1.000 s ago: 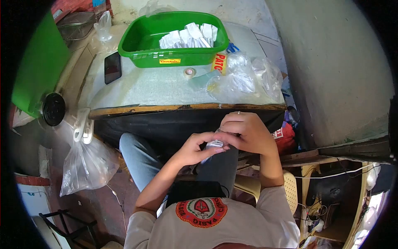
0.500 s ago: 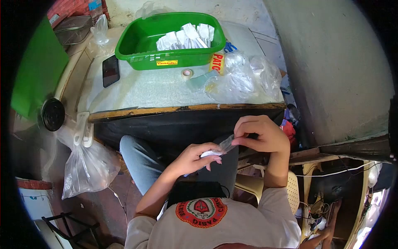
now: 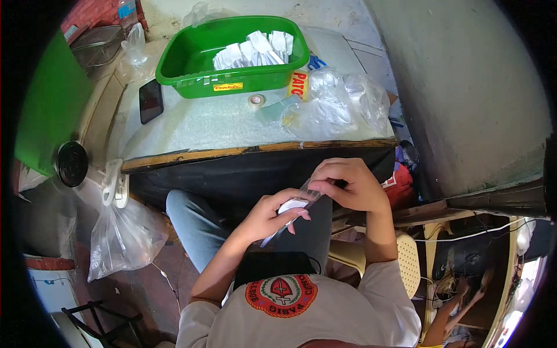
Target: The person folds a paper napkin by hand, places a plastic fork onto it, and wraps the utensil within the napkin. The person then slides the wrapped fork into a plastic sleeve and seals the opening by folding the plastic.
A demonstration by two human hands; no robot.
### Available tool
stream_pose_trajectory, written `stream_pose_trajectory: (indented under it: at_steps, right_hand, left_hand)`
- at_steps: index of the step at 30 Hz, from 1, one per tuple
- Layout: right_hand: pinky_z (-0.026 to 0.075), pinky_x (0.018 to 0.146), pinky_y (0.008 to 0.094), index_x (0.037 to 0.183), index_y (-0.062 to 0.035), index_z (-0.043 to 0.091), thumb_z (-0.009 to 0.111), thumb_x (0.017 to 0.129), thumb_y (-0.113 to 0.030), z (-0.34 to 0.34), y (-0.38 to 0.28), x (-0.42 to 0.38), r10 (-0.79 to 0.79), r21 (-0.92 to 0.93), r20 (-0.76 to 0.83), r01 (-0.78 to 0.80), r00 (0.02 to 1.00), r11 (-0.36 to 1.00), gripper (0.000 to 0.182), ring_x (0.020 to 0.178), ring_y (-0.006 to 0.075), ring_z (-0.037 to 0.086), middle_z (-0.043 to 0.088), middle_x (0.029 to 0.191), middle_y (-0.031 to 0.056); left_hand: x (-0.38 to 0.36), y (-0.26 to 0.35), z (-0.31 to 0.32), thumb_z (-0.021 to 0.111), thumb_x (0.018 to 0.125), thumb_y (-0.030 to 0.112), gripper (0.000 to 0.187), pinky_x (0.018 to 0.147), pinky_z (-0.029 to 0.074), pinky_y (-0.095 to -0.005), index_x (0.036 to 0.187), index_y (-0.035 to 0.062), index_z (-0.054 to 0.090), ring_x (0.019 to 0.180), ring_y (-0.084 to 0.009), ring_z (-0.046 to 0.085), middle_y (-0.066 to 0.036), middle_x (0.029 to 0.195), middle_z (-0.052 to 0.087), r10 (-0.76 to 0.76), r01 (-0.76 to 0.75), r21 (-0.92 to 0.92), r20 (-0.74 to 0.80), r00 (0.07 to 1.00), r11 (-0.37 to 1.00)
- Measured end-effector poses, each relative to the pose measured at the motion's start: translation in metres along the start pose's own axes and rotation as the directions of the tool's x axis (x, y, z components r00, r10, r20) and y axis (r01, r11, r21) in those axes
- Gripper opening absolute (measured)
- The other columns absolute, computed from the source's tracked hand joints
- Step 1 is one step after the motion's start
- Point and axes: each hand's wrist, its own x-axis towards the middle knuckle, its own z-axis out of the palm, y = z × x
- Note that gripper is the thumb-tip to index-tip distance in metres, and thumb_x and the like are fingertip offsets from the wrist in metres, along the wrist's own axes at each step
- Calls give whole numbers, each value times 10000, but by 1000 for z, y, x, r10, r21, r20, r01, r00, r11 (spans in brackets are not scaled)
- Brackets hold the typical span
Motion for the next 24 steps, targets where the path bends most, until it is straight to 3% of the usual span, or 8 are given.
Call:
stream_pose_trajectory:
  at_steps: [3,5,9,11,12,14,21,24]
  right_hand:
    - [512,602,311,893,-34,670,703,826,-31,2,2,-2,-11,-10,-44,10,999,1000,75,703,246,660,682,833,95]
    - [513,600,316,881,-41,667,708,820,-31,3,2,-3,-43,-14,-74,42,996,999,74,701,241,660,681,825,92]
    - [509,631,321,862,-15,662,738,775,16,0,-8,-2,-79,-63,-118,72,990,995,120,716,257,659,679,800,111]
    - [506,627,326,866,-23,656,741,772,16,-2,-11,-2,-52,-103,-118,39,992,994,132,719,265,661,678,800,113]
    - [506,627,326,866,-23,656,741,772,16,-1,-10,-2,-50,-103,-118,38,992,994,132,719,265,661,678,800,113]
    - [504,626,329,872,-22,656,739,774,17,0,-8,-3,-50,-104,-102,39,993,994,134,721,266,662,676,804,115]
    - [497,640,311,905,-22,665,729,783,20,4,-5,-6,-66,-93,-91,57,994,994,144,707,236,654,677,847,103]
    - [491,716,292,1043,-38,642,758,773,-20,14,-9,-13,116,17,-201,-114,973,993,295,813,175,649,671,981,77]
  left_hand:
    - [-1,1,-1,582,960,27,277,759,589,-321,1231,-8,541,954,-189,690,-148,1109,658,-94,94,-2,9,996,996]
    - [-2,-14,0,558,964,13,287,826,573,-336,1247,-9,516,1026,-188,662,-153,1136,646,56,-55,-96,11,998,994]
    - [0,-12,1,548,965,6,280,899,521,-323,1243,-15,518,1091,-197,631,-146,1141,642,74,-75,-118,-11,997,990]
    - [0,-10,1,652,900,19,203,824,507,-299,1095,12,597,928,-171,657,-92,1023,691,114,-100,127,-108,988,987]
    - [2,-5,2,652,900,19,203,824,507,-299,1095,12,597,928,-171,657,-92,1023,691,113,-99,126,-108,988,987]
    - [8,9,6,686,855,12,208,831,495,-331,1052,11,617,917,-236,655,-108,970,677,390,-316,390,-127,912,865]
    - [5,9,11,713,807,-14,185,815,477,-340,981,20,660,891,-256,637,-112,927,665,323,-224,366,-238,916,903]
    - [5,1,10,720,801,-18,132,815,474,-329,922,19,682,894,-243,635,-104,923,672,302,-183,361,-311,901,915]
